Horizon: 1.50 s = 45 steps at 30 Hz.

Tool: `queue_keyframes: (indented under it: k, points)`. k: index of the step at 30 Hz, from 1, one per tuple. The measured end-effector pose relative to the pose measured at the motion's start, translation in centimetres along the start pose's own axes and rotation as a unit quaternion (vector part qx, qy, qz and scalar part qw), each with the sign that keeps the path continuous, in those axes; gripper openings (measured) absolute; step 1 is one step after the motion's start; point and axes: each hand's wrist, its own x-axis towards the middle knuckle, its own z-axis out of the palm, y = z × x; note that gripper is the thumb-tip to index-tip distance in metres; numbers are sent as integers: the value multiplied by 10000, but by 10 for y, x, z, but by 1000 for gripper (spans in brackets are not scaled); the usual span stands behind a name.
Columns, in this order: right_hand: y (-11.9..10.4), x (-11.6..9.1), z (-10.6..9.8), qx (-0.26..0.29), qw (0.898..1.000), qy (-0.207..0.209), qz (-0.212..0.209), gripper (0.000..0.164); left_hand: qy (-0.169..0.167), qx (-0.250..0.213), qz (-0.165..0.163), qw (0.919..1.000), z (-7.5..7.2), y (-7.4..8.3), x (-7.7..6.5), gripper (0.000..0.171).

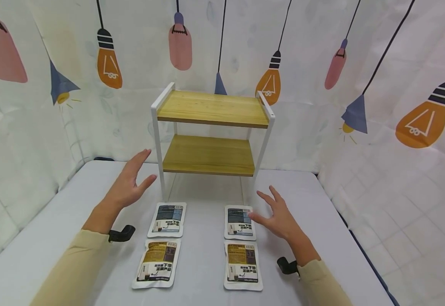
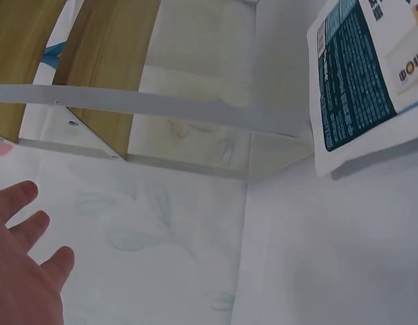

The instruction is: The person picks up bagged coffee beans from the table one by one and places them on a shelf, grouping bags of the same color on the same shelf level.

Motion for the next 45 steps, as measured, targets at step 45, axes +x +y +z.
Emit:
queue_keyframes:
  k: [45]
  points:
    - [-28, 9, 35, 1432, 9724, -834, 1642, 70, 1381, -2361, -170, 9617, 13, 24, 29, 28]
